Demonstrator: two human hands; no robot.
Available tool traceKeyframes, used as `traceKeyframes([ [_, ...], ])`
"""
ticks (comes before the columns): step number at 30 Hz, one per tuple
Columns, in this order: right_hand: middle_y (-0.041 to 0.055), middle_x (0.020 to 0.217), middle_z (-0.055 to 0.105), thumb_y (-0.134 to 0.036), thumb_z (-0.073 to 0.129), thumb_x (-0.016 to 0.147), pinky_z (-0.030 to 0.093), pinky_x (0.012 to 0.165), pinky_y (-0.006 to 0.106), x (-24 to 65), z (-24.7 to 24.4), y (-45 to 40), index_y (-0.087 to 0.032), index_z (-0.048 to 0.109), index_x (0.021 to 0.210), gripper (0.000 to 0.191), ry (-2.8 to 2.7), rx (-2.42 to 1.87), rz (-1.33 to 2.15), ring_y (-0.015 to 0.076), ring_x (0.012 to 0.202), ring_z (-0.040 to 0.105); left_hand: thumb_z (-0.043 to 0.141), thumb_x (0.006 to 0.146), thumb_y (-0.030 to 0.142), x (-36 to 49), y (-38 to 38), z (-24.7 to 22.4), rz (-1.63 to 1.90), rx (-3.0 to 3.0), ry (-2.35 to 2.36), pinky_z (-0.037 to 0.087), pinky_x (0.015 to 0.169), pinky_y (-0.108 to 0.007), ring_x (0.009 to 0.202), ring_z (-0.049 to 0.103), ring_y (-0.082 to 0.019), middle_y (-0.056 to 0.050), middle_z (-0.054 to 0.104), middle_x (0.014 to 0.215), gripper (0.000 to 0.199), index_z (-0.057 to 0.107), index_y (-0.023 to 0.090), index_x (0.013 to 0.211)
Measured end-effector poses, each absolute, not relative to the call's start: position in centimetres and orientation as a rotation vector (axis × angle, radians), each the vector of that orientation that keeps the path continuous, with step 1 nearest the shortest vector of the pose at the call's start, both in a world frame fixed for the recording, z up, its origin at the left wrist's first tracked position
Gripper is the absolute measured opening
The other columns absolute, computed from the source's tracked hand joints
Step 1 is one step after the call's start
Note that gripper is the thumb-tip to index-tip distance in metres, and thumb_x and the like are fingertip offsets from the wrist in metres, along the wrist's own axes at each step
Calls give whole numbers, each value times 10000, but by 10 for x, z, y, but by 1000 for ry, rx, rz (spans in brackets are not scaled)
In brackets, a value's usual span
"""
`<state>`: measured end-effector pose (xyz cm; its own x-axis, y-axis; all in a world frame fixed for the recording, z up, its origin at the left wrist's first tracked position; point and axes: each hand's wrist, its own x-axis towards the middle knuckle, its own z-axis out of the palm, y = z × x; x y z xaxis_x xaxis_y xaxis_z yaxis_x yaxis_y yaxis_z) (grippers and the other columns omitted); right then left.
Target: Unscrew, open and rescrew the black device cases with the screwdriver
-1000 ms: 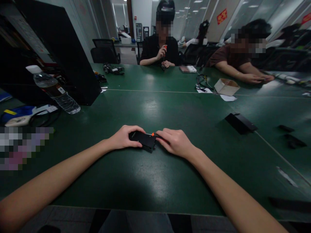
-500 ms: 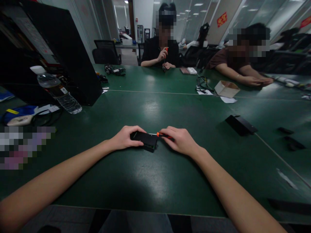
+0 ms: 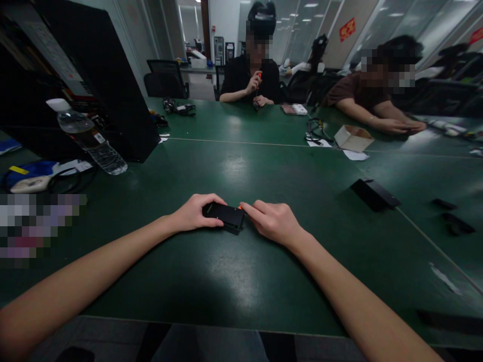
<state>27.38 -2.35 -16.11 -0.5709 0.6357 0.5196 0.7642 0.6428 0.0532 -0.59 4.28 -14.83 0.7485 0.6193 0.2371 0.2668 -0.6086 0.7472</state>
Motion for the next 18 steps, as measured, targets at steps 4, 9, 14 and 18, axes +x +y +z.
traceKeyframes([
  [4,95,937,776,-287,500,1007,526,650,276,270,-157,-20,-157,745,1238,361,-2341,-1163,87,166,723,695,839,785,472,-6,43,-149,637,2233,657,482,801,-296,914,697,-223,-72,753,1034,475,709,172,1130],
  [9,66,1135,791,-377,578,951,571,914,362,270,-150,-11,-181,773,1166,351,-2177,-1266,876,241,1010,742,853,775,447,-5,41,-148,619,2265,637,481,803,-295,914,698,-222,-75,757,1042,482,714,173,1146],
  [14,71,1120,792,-346,583,949,563,912,355,274,-151,-12,-187,767,1155,319,-2210,-1242,779,224,976,742,853,777,443,-5,38,-146,664,2259,592,479,817,-309,927,696,-226,-77,758,1035,464,724,167,1127],
  [18,81,1016,786,-318,581,961,558,814,322,282,-156,-11,-181,755,1097,260,-2295,-1187,521,199,883,729,834,784,445,-3,39,-148,765,2053,638,491,858,-332,952,681,-234,-85,747,1044,422,733,156,1075],
])
